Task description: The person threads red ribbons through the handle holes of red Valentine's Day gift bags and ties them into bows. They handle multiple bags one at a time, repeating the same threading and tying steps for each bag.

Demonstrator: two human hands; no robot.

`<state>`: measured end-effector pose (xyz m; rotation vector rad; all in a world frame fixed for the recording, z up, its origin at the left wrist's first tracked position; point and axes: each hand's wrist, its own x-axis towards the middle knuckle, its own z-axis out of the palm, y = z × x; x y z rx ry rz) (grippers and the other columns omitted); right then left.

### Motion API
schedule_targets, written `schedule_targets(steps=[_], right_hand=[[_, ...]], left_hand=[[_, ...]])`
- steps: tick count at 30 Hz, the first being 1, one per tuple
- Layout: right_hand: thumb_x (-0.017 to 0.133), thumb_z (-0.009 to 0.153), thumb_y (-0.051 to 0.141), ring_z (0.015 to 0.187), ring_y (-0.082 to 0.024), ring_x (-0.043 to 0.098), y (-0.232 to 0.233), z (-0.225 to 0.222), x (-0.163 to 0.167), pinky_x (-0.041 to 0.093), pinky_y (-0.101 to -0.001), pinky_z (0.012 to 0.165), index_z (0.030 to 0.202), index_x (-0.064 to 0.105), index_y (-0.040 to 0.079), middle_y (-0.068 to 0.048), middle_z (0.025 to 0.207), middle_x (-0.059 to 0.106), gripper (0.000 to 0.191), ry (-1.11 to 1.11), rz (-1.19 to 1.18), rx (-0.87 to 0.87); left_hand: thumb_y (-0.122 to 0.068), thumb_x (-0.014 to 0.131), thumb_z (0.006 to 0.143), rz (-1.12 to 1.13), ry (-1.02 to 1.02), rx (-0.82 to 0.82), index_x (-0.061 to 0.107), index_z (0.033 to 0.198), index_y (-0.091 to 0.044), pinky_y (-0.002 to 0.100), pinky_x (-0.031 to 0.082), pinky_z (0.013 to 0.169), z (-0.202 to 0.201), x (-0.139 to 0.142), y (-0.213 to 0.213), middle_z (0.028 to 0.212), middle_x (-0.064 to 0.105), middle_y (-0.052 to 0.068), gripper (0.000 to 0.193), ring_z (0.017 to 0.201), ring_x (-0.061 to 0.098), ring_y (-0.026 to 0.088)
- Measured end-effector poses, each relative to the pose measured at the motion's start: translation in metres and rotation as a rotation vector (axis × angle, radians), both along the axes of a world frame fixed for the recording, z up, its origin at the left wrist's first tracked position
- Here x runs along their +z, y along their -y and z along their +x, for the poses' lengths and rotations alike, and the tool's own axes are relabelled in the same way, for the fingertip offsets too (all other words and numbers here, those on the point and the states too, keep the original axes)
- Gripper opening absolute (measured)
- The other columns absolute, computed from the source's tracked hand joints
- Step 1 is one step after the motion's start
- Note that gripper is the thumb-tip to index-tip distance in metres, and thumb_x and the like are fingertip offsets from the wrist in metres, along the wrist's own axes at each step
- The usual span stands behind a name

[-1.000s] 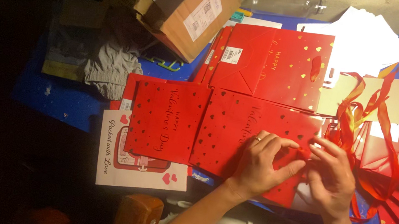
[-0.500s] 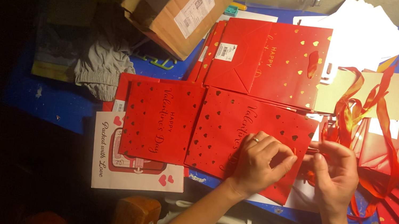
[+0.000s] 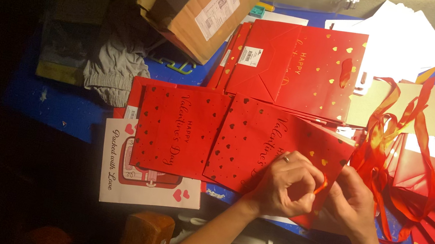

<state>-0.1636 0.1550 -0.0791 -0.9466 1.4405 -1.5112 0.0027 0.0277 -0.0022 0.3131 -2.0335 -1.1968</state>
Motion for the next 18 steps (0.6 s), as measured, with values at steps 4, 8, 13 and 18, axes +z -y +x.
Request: schedule_targets(steps=[4, 8, 13, 18], right_hand=[[0.061, 0.098, 0.006, 0.102, -0.010, 0.064, -0.002, -0.003, -0.008, 0.051, -0.0268, 0.088, 0.118, 0.066, 0.000, -0.005, 0.109, 0.070, 0.021, -0.156, 0.010, 0.026], [0.059, 0.104, 0.006, 0.088, -0.010, 0.060, -0.006, 0.003, -0.015, 0.050, -0.0286, 0.075, 0.114, 0.065, -0.001, -0.006, 0.100, 0.068, 0.013, 0.057, 0.110, -0.048], [0.055, 0.105, 0.008, 0.095, -0.008, 0.062, -0.006, 0.001, -0.020, 0.051, -0.0258, 0.078, 0.114, 0.057, 0.001, -0.003, 0.110, 0.067, 0.011, 0.369, -0.077, -0.018], [0.056, 0.106, 0.008, 0.098, -0.007, 0.060, -0.008, -0.006, -0.025, 0.051, -0.0252, 0.085, 0.112, 0.060, 0.000, -0.003, 0.109, 0.067, 0.011, 0.262, -0.067, -0.020]], left_hand=[[-0.004, 0.059, 0.080, 0.230, -0.070, -0.160, 0.052, 0.082, -0.011, 0.031, 0.048, 0.090, 0.006, -0.011, 0.004, 0.101, 0.071, 0.001, 0.010, 0.092, 0.061, 0.019], [-0.005, 0.055, 0.084, 0.451, -0.159, -0.309, 0.048, 0.085, -0.012, 0.030, 0.045, 0.097, 0.008, -0.020, 0.006, 0.094, 0.074, 0.000, 0.010, 0.091, 0.058, 0.014], [-0.006, 0.055, 0.086, 0.522, -0.144, -0.316, 0.047, 0.084, -0.012, 0.031, 0.046, 0.094, 0.010, -0.023, 0.004, 0.096, 0.073, 0.003, 0.009, 0.091, 0.058, 0.013], [-0.007, 0.055, 0.089, 0.643, -0.177, -0.366, 0.049, 0.085, -0.011, 0.032, 0.047, 0.093, 0.011, -0.022, 0.005, 0.091, 0.073, 0.008, 0.008, 0.092, 0.057, 0.015]])
